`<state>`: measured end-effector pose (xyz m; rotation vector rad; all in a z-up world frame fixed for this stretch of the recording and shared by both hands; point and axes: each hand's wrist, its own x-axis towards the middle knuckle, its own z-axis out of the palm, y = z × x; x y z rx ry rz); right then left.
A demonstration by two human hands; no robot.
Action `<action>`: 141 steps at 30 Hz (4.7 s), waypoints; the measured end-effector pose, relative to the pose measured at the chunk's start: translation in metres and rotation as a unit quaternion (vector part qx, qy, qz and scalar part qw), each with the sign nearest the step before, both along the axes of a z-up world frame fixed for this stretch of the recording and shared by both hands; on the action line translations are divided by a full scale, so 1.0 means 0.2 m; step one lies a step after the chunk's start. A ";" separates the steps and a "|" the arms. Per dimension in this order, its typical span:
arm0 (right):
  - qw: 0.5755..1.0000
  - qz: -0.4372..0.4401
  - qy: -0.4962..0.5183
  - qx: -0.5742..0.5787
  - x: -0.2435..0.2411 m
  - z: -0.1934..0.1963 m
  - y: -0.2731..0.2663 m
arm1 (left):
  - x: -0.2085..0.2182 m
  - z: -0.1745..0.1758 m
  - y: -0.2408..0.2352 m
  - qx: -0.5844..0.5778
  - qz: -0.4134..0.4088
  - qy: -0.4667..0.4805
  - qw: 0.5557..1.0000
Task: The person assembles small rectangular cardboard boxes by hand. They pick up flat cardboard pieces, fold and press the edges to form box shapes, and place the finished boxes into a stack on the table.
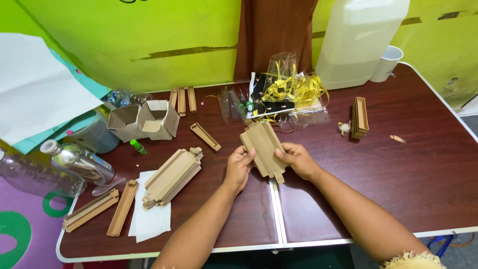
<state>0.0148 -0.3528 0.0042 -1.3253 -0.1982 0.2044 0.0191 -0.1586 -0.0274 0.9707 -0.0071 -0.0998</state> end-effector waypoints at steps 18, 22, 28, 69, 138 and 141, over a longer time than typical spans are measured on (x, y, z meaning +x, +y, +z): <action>0.996 -0.024 -0.036 -0.079 0.05 0.02 -0.02 | 0.11 -0.30 0.02 0.032 -0.021 -0.003 0.999; 0.993 -0.018 -0.033 -0.112 0.07 -0.09 -0.04 | 0.07 -0.27 0.00 0.064 -0.010 -0.003 0.998; 0.985 0.017 -0.059 -0.160 0.07 -0.08 -0.06 | 0.04 -0.20 -0.02 0.144 0.008 -0.044 0.989; 0.809 0.004 -0.419 -0.412 0.05 -0.10 -0.03 | 0.05 -0.16 -0.03 0.123 0.017 -0.022 0.992; 0.866 -0.123 -0.314 -0.370 0.16 -0.28 -0.13 | 0.04 -0.25 0.03 0.673 0.199 -0.309 0.642; 0.852 -0.129 -0.326 -0.388 0.17 -0.28 -0.14 | 0.02 -0.22 0.00 0.668 0.191 -0.297 0.656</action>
